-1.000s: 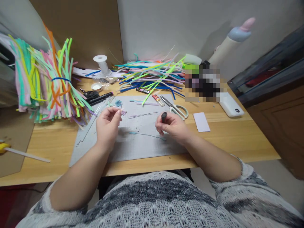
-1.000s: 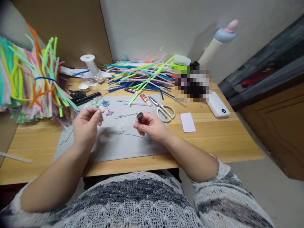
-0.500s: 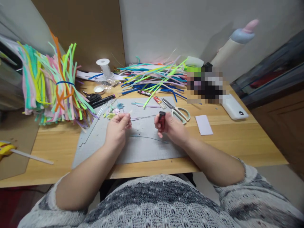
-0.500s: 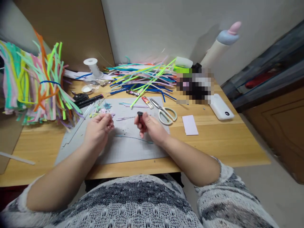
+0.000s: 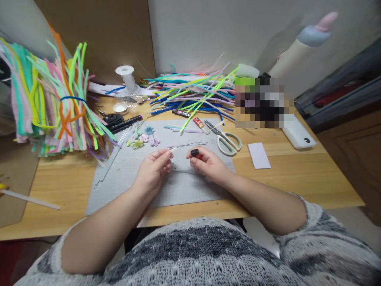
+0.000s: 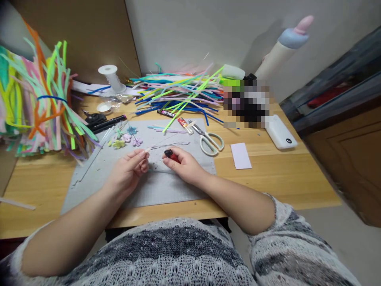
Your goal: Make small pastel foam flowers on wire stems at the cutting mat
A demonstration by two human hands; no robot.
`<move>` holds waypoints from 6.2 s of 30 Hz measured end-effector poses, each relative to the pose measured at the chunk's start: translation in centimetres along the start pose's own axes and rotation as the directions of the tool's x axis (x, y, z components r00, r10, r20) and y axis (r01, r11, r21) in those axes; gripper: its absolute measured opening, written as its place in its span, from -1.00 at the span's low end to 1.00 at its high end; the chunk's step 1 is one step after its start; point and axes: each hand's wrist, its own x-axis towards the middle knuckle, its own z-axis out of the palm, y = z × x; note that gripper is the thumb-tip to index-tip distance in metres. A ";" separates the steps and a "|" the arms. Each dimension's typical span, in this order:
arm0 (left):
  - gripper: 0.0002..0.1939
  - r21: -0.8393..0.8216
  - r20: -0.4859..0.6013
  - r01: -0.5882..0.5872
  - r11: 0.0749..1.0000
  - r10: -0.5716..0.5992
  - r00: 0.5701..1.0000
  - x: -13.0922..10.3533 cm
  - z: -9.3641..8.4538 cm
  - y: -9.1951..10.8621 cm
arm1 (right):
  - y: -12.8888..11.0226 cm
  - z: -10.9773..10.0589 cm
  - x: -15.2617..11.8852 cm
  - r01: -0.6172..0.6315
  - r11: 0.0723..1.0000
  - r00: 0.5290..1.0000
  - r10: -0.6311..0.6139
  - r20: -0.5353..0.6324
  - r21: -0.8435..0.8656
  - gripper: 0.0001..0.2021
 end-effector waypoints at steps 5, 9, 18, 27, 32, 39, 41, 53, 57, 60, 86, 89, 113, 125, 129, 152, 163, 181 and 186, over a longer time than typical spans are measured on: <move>-0.78 0.042 0.010 -0.029 0.999 0.028 1.000 -0.4 0.3 -0.1 | 0.3 -0.3 0.1 -0.039 0.999 0.998 0.038 0.040 0.015 -0.47; -0.81 0.167 -0.006 -0.116 0.979 0.119 0.993 -1.0 0.5 -0.2 | 0.3 0.0 0.1 0.045 0.992 0.997 -0.037 0.067 -0.120 -0.48; -0.81 0.299 0.013 -0.222 0.928 0.229 0.973 -1.7 0.7 -0.3 | -0.2 1.0 -0.2 0.066 0.986 0.998 -0.068 -0.008 -0.154 -0.73; -0.80 0.314 0.014 -0.197 0.929 0.203 0.979 -1.6 0.8 -0.6 | -0.2 0.9 -0.4 0.061 0.992 0.996 -0.067 -0.060 -0.111 -0.79; -0.78 0.295 0.022 -0.191 0.936 0.193 0.981 -1.5 0.8 -0.8 | -0.3 1.0 -0.4 0.048 0.992 0.997 -0.054 -0.053 -0.119 -0.79; -0.79 0.298 0.019 -0.188 0.936 0.191 0.981 -1.6 0.7 -0.6 | -0.3 1.0 -0.4 0.044 0.992 0.998 -0.050 -0.049 -0.115 -0.79; -0.80 0.304 0.015 -0.190 0.934 0.194 0.981 -1.6 0.7 -0.5 | -0.4 0.9 -0.4 0.045 0.993 0.997 -0.052 -0.060 -0.111 -0.79; -0.78 0.316 -0.011 -0.186 0.930 0.199 0.980 -1.7 1.0 -0.1 | -0.5 0.4 -0.5 0.034 0.996 0.990 -0.044 -0.130 -0.082 -0.75; -0.78 0.314 -0.019 -0.186 0.931 0.202 0.979 -1.7 1.0 0.1 | -0.5 0.2 -0.4 0.044 0.998 0.988 -0.051 -0.148 -0.054 -0.72; -0.79 0.315 -0.024 -0.184 0.931 0.202 0.979 -1.7 1.0 0.1 | -0.5 0.0 -0.4 0.057 0.997 0.984 -0.064 -0.165 -0.046 -0.71; -0.83 0.276 -0.035 -0.210 0.938 0.228 0.973 -1.6 0.8 0.4 | -0.7 -0.9 -0.1 0.042 0.998 0.967 -0.027 -0.254 0.054 -0.62; -0.84 0.278 -0.036 -0.213 0.937 0.232 0.972 -1.7 0.7 0.4 | -0.9 -0.9 -0.2 0.032 0.996 0.966 -0.010 -0.258 0.080 -0.61; -0.84 0.236 -0.044 -0.234 0.943 0.251 0.967 -1.4 0.4 0.3 | -2.0 -1.7 -0.2 0.059 0.983 0.936 0.006 -0.353 0.173 -0.56; -0.85 0.230 -0.045 -0.241 0.943 0.258 0.965 -1.4 0.3 0.3 | -2.4 -1.8 0.0 0.056 0.973 0.927 0.032 -0.374 0.223 -0.54; -0.85 0.227 -0.045 -0.239 0.944 0.255 0.966 -1.4 0.2 0.3 | -2.4 -1.9 -0.1 0.058 0.975 0.930 0.025 -0.368 0.214 -0.53; -0.86 0.221 -0.046 -0.238 0.946 0.254 0.966 -1.4 0.2 0.3 | -2.5 -1.9 -0.2 0.095 0.966 0.949 -0.015 -0.315 0.241 -0.59; -0.85 0.221 -0.045 -0.228 0.948 0.243 0.969 -1.4 0.4 0.3 | -2.5 -1.9 -0.1 0.101 0.966 0.956 -0.027 -0.292 0.240 -0.64; -0.83 0.301 -0.053 -0.254 0.919 0.282 0.958 -1.0 0.3 0.4 | -1.2 -1.3 -0.6 0.016 0.998 0.999 -0.018 -0.037 -0.063 -0.61; -0.84 0.678 0.021 -0.294 0.674 0.381 0.924 1.6 -1.4 0.5 | -1.7 -0.7 -1.0 0.003 0.960 0.942 0.092 0.324 -0.281 -0.67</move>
